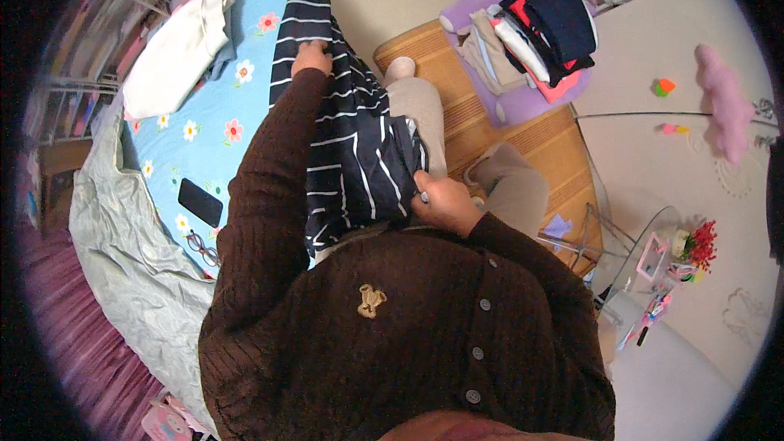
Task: The person folds a light-colored cardigan and a striped garment on the floor, smoothing and aligning each piece before stacking them. The person handles the garments one at a time and places the folded items into a neat pile.
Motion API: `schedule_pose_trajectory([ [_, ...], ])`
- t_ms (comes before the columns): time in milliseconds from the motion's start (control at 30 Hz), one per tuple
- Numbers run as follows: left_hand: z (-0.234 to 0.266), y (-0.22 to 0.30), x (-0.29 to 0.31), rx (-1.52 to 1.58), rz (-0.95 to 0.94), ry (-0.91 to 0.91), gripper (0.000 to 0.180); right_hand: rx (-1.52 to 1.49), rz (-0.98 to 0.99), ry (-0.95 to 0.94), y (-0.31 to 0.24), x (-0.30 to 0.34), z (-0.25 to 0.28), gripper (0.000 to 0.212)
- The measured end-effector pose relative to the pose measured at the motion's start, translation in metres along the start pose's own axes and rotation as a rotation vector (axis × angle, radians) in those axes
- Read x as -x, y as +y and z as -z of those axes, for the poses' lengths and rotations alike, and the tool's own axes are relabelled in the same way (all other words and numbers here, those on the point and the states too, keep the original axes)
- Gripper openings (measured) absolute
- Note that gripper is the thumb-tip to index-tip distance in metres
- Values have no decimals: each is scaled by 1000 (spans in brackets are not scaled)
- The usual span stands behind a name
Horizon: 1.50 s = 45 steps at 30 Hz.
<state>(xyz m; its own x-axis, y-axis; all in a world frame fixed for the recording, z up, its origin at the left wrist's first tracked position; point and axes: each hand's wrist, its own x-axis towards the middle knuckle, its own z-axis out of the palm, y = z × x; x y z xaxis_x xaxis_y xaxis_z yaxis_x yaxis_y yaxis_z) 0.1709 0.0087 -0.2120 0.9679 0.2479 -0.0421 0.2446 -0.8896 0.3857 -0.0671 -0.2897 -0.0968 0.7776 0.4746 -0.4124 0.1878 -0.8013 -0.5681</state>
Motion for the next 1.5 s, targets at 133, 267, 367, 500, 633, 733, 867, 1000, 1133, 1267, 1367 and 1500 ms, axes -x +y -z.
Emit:
schedule_pose_trajectory([
  [133,9,-33,-29,642,188,-178,22,-65,32,49,1,-2,2,25],
  [267,22,-76,-29,1516,327,-242,16,-65,33,21,2,-5,4,25],
  [367,19,-103,-14,1664,576,-289,10,-57,34,2,3,-7,5,25],
  [500,11,-104,-6,1158,451,-44,8,-50,33,-19,3,-9,7,25],
  [633,17,-56,-12,469,-55,346,11,-28,19,-82,1,-11,9,28],
  [733,24,-10,-20,263,-334,260,20,-26,4,-101,1,-12,11,28],
  [867,18,17,-30,-90,-50,79,28,-39,23,-83,2,-11,12,28],
  [1000,25,11,-50,-153,-61,-36,29,-57,33,-19,2,-11,8,28],
  [1133,48,27,-66,83,-173,-48,28,-95,25,40,3,-12,4,25],
  [1267,54,67,-79,764,-20,-222,24,-79,41,-1,4,-12,6,25],
  [1367,33,84,-84,1110,42,-421,25,-109,34,6,2,-11,9,25],
  [1500,-6,82,-61,1015,195,-522,17,-86,15,13,-1,-9,11,26],
])
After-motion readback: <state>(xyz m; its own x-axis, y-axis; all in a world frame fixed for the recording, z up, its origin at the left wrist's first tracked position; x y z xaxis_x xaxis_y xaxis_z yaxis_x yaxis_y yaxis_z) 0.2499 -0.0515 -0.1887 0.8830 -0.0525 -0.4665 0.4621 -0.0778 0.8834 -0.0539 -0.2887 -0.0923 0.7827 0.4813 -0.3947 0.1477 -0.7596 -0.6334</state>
